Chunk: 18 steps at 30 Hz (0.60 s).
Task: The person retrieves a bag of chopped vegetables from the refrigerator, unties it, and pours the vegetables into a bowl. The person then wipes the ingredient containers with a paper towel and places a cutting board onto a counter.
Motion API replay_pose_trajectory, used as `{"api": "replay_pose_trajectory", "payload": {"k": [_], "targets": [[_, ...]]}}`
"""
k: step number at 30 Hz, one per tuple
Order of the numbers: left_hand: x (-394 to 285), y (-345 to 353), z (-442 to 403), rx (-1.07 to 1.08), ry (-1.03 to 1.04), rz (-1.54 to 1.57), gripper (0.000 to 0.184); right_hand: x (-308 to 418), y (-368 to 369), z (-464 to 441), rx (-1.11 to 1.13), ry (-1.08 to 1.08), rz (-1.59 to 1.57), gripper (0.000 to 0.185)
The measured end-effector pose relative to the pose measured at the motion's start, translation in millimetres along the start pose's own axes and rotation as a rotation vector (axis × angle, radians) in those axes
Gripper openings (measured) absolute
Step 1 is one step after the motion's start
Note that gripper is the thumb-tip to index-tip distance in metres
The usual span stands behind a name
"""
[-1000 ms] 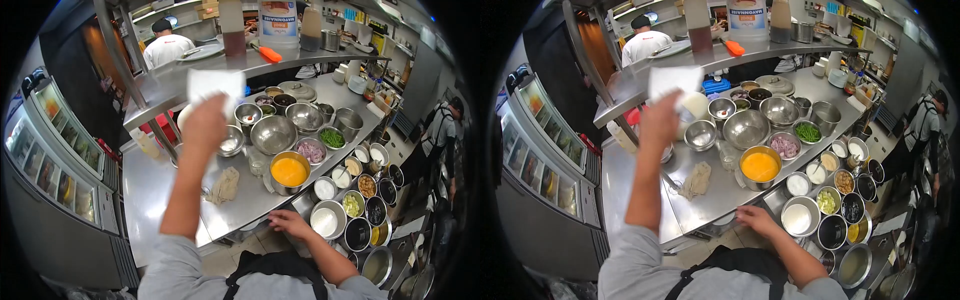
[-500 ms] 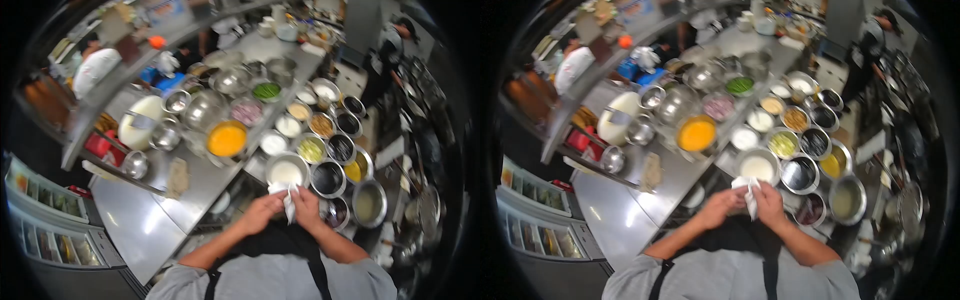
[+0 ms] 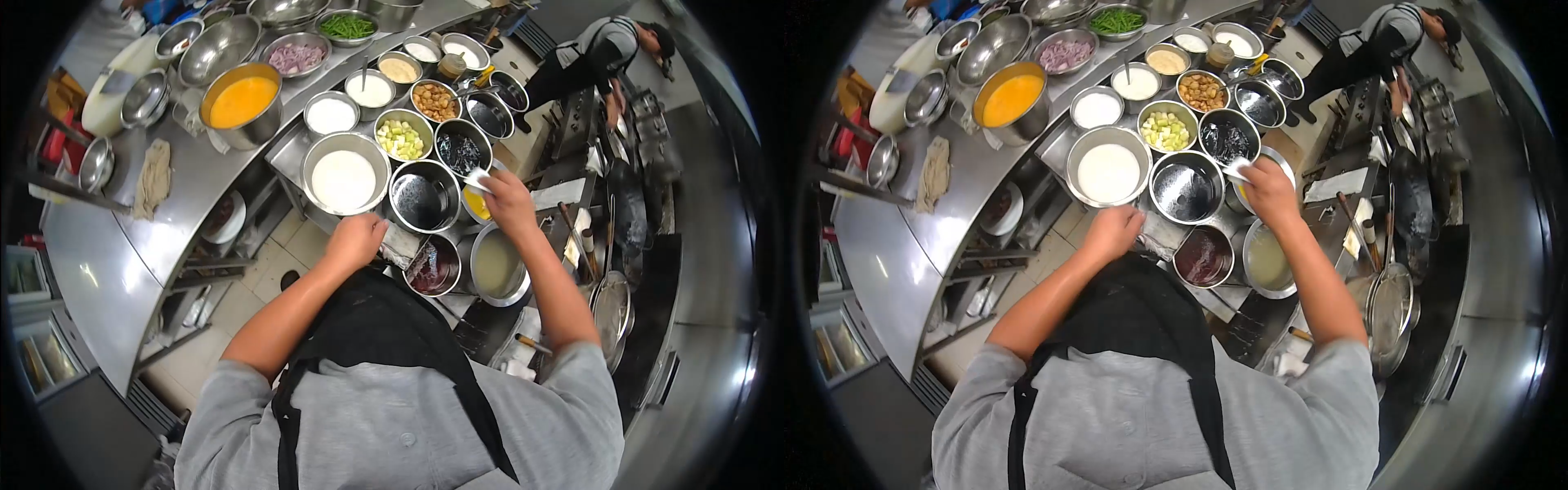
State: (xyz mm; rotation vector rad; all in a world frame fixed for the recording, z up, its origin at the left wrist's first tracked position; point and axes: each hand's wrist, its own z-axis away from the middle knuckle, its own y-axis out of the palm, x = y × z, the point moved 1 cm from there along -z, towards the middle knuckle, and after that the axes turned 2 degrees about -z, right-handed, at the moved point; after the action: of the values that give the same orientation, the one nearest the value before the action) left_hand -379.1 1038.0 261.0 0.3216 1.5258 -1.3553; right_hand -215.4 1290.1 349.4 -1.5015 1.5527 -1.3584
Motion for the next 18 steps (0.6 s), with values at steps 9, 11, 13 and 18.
{"api": "replay_pose_trajectory", "payload": {"k": [9, 11, 13, 18], "targets": [[-10, 52, -46, -0.169, -0.284, 0.047, 0.036, 13, 69, -102, 0.399, -0.908, 0.121, 0.044], [-8, 56, -48, -0.171, -0.288, 0.061, 0.033, 12, 70, -112, 0.475, -0.957, 0.197, 0.046], [-13, 49, -45, -0.163, -0.305, 0.108, 0.032, 2, 71, -119, 0.548, -0.992, 0.350, 0.049], [-4, 65, -49, -0.197, -0.339, 0.382, 0.028, -31, 65, -85, 0.638, -0.841, 0.484, 0.042]]}}
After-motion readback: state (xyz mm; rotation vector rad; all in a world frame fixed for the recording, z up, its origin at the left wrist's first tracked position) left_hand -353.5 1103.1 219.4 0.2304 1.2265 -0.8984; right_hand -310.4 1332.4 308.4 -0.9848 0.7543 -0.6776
